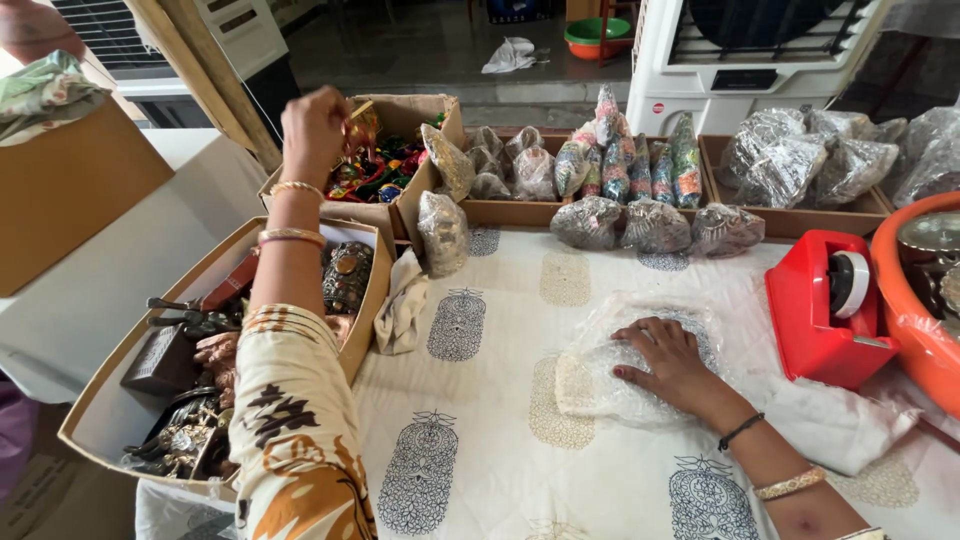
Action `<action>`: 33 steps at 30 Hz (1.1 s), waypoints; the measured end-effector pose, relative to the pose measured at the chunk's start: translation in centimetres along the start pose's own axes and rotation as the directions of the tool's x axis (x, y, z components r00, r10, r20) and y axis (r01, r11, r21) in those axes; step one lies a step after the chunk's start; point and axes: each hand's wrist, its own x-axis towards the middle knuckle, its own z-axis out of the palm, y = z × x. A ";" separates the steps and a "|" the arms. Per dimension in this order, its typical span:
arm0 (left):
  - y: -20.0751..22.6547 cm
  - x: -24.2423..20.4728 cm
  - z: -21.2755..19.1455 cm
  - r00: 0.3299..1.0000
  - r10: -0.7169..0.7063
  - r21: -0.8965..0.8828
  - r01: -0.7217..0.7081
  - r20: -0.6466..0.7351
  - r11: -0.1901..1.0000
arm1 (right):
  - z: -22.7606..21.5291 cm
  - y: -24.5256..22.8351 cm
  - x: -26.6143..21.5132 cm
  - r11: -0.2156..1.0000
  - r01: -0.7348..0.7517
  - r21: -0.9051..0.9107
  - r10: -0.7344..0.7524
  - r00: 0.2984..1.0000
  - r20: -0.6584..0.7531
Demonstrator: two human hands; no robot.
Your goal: Packing small decorative figurines and jewelry into plastic bags and a small box using tape and scissors.
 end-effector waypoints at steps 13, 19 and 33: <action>-0.8 -2.5 -0.4 0.766 -0.215 0.158 0.149 0.605 0.976 | -0.1 0.0 0.1 1.000 0.010 -0.028 -0.010 1.000 -0.007; 6.1 -4.4 -10.5 0.352 -0.392 0.348 0.183 0.850 0.920 | 0.5 0.7 0.4 0.999 -0.009 -0.048 0.013 0.998 0.065; 4.9 -15.1 -21.0 0.361 -0.545 0.566 0.056 0.757 0.822 | 1.3 2.1 0.4 0.999 0.020 -0.038 -0.020 1.000 0.008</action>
